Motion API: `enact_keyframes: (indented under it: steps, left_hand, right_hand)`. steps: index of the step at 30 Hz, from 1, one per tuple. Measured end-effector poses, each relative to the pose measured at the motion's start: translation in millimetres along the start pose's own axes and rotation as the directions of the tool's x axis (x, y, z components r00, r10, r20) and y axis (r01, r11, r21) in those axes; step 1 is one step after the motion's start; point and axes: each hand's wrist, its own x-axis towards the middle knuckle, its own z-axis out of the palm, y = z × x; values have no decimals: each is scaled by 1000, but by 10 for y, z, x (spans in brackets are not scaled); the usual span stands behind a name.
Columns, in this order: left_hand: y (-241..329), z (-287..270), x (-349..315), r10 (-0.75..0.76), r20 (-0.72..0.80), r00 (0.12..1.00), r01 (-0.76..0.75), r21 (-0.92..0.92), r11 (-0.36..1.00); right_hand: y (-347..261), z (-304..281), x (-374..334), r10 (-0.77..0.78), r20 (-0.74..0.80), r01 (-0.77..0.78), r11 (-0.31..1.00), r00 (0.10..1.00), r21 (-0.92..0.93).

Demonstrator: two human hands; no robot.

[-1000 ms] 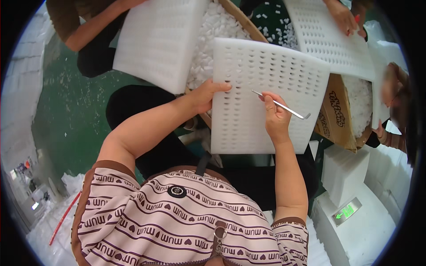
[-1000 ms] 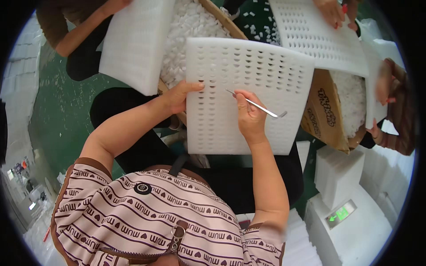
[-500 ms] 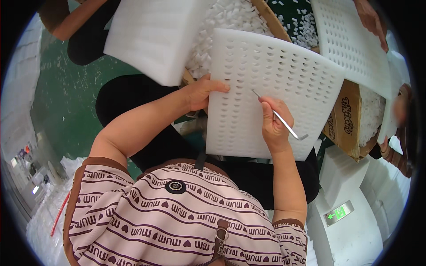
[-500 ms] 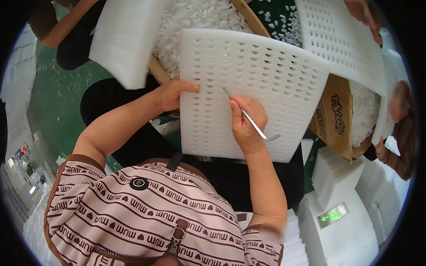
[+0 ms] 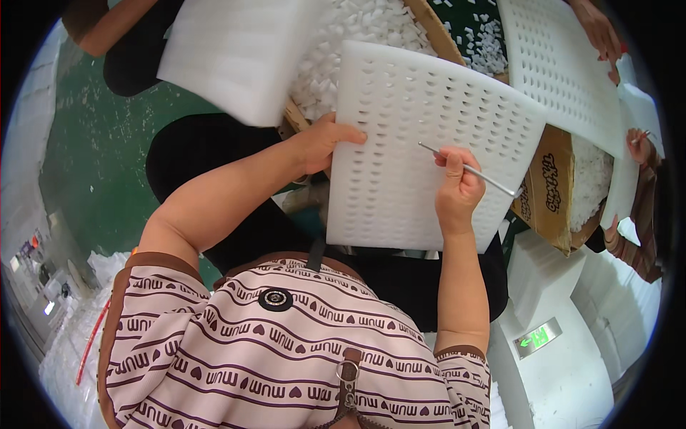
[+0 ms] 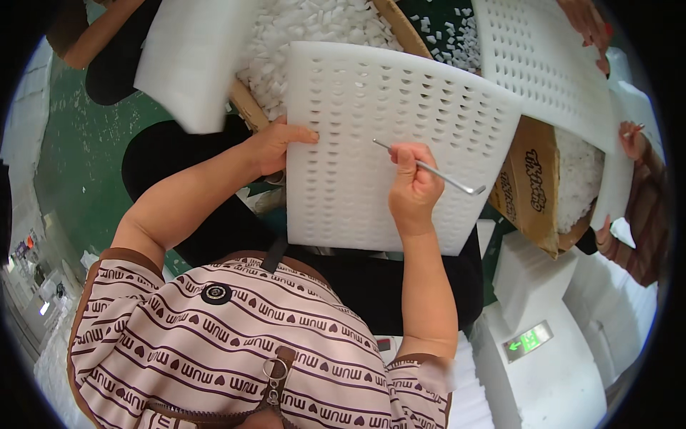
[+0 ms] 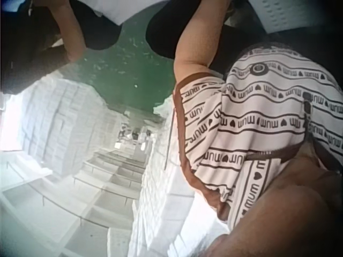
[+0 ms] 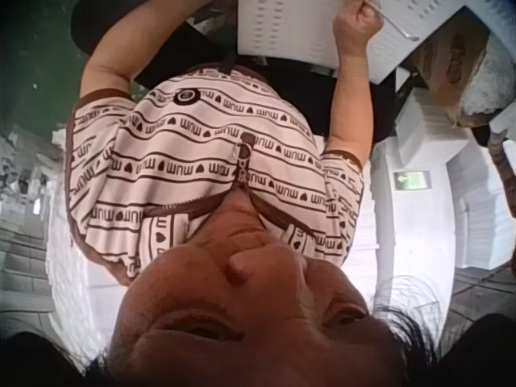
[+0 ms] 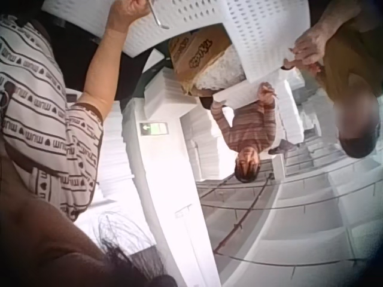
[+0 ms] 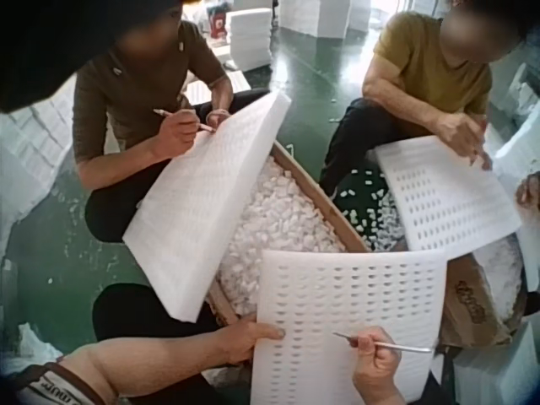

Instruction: Use a metal hook tool to clear residue or small pieces from a perforated foam packaging tray.

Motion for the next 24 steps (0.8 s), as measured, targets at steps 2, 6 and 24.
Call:
enact_keyframes:
  steps: [2,6,24]
  left_hand:
    - [-1,-4,-1,3,18,1000,-3,-9,1000]
    - [-9,-30,-21,14,46,999,-17,69,997]
    - [-9,13,-52,56,11,998,-57,130,990]
  right_hand:
    - [13,-5,-24,-122,68,131,980,990,-149]
    - [18,115,43,-336,229,406,782,914,-474]
    - [100,53,45,-293,169,332,896,941,-294]
